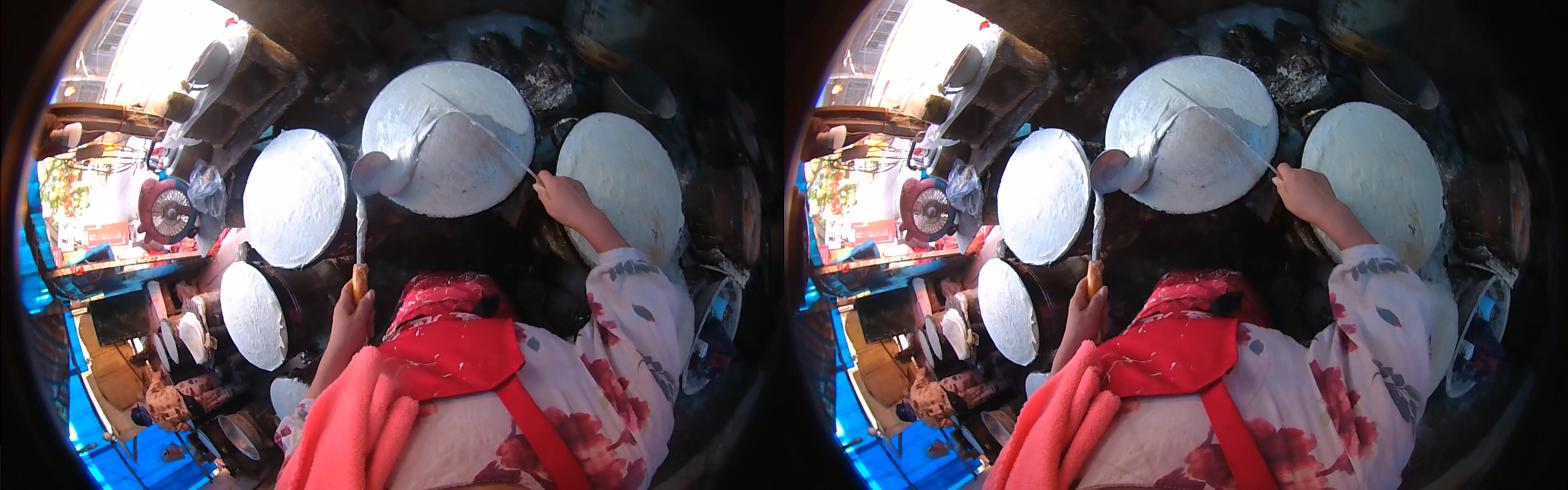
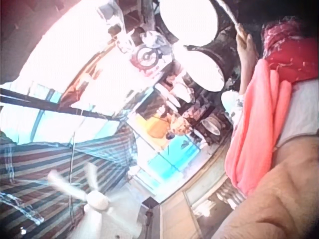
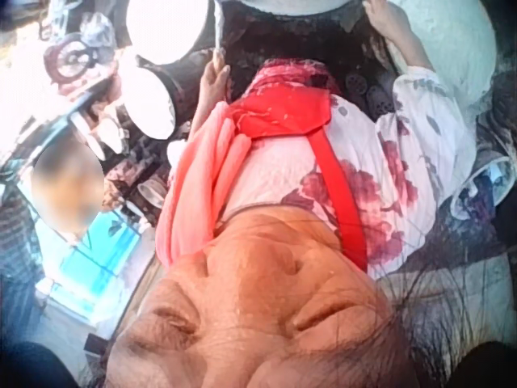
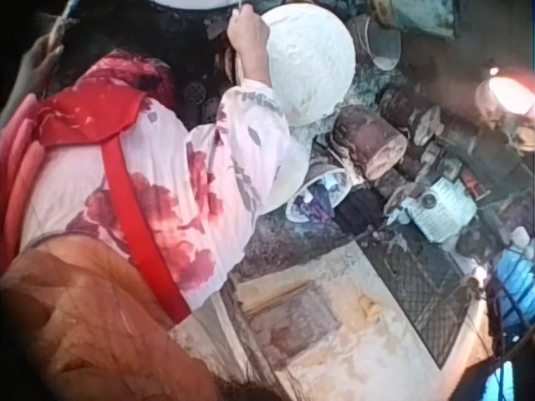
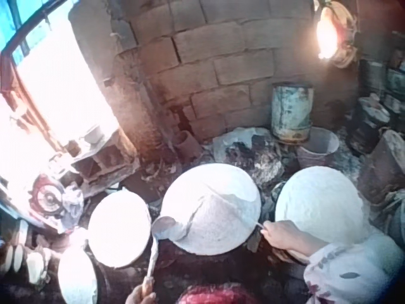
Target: The person ladles white batter from a blue basin onto several large, hot, convex metal pans and spreads it into thin circular layers using a wooden stick. They repeat this process across multiple pans, occasionally flipping the cooked layers with a metal spatula.
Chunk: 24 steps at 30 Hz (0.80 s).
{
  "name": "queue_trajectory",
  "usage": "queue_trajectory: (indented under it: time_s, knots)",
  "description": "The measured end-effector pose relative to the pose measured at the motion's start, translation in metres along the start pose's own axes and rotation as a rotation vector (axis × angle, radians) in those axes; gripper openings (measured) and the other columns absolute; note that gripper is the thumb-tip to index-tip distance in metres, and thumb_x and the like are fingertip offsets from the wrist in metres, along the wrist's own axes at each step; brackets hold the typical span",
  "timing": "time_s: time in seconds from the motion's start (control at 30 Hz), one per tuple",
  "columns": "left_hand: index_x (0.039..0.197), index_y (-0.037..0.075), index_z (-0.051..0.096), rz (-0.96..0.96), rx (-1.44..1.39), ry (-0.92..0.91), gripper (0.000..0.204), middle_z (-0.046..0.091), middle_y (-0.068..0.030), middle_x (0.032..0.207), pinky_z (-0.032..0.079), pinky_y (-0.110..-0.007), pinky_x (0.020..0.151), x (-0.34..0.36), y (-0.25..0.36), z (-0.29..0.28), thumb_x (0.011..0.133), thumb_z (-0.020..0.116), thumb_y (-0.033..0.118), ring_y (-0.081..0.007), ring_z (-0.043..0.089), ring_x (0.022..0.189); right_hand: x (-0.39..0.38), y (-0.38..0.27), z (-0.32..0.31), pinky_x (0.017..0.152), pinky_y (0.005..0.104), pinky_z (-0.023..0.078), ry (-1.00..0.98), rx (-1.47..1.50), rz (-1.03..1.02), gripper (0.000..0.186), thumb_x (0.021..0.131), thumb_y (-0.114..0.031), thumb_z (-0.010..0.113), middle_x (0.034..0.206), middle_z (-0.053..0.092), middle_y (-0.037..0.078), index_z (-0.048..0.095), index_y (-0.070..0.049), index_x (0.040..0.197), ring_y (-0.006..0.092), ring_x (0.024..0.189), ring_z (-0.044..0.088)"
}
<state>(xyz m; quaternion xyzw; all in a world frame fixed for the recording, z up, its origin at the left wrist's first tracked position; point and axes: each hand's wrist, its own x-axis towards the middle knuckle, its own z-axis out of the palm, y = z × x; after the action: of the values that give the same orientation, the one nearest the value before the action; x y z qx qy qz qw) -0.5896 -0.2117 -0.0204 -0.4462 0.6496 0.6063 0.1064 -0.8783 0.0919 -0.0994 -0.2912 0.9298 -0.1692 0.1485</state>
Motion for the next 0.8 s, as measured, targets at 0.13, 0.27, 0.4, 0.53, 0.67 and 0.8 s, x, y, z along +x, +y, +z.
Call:
queue_trajectory:
  time_s: [0.13, 0.27, 0.4, 0.53, 0.67, 0.8]
  knots:
    - [0.134, 0.012, 0.034, 0.025, 0.192, -0.015, 0.049, 0.054, -0.007, 0.063, 0.041, -0.031, 0.043, -0.001, -0.008, -0.011, 0.09, 0.054, 0.018, -0.0187, 0.053, 0.045, -0.038, -0.04, 0.025, 0.061, 0.0487, 0.047, -0.194, -0.1, -0.146, 0.029, 0.091, -0.032, 0.049, 0.068, 0.062, 0.017, 0.054, -0.005, 0.088, 0.0374, 0.067, 0.061]
    - [0.136, 0.014, 0.029, 0.28, 0.868, -0.037, 0.058, 0.061, -0.028, 0.089, 0.047, -0.051, 0.067, -0.001, -0.022, -0.03, 0.085, 0.057, 0.021, -0.0459, 0.06, 0.08, -0.098, -0.045, 0.046, 0.059, 0.0514, 0.042, -0.089, 0.178, 0.012, 0.034, 0.092, -0.036, 0.048, 0.068, 0.059, 0.02, 0.054, -0.006, 0.078, 0.0413, 0.068, 0.058]
    - [0.136, 0.014, 0.03, 0.612, 0.879, -0.121, 0.057, 0.061, -0.0243, 0.097, 0.048, -0.048, 0.07, 0.014, -0.029, -0.049, 0.086, 0.056, 0.019, -0.0423, 0.06, 0.085, -0.158, -0.069, 0.098, 0.052, 0.0435, 0.042, 0.142, 0.512, 0.284, 0.031, 0.095, -0.032, 0.045, 0.061, 0.056, 0.015, 0.059, -0.006, 0.085, 0.0333, 0.058, 0.058]
    - [0.135, 0.003, 0.035, 0.753, 0.412, -0.033, 0.053, 0.059, -0.0184, 0.117, 0.042, -0.034, 0.094, 0.015, -0.044, -0.065, 0.088, 0.057, 0.01, -0.0292, 0.056, 0.113, -0.154, -0.139, 0.132, 0.049, 0.0346, 0.042, 0.186, 0.762, 0.393, 0.03, 0.095, -0.031, 0.045, 0.056, 0.054, 0.008, 0.064, -0.007, 0.097, 0.0214, 0.051, 0.056]
    - [0.127, 0.009, 0.038, 0.414, -0.16, -0.268, 0.034, 0.038, 0.0017, 0.063, 0.029, -0.018, 0.035, 0.023, -0.019, -0.071, 0.095, 0.046, 0.019, -0.0048, 0.035, 0.04, -0.089, -0.21, 0.175, 0.058, 0.0515, 0.042, 0.169, 0.636, 0.211, 0.032, 0.094, -0.031, 0.046, 0.07, 0.059, 0.02, 0.054, -0.005, 0.078, 0.0411, 0.067, 0.058]
    - [0.133, 0.009, 0.035, 0.336, -0.291, -0.394, 0.039, 0.04, 0.001, 0.062, 0.029, -0.02, 0.032, 0.026, -0.021, -0.087, 0.096, 0.045, 0.019, -0.0071, 0.039, 0.038, -0.075, -0.207, 0.201, 0.038, 0.0332, 0.038, 0.147, 0.776, 0.366, 0.028, 0.093, -0.03, 0.047, 0.054, 0.05, 0.007, 0.057, -0.004, 0.089, 0.0183, 0.038, 0.047]
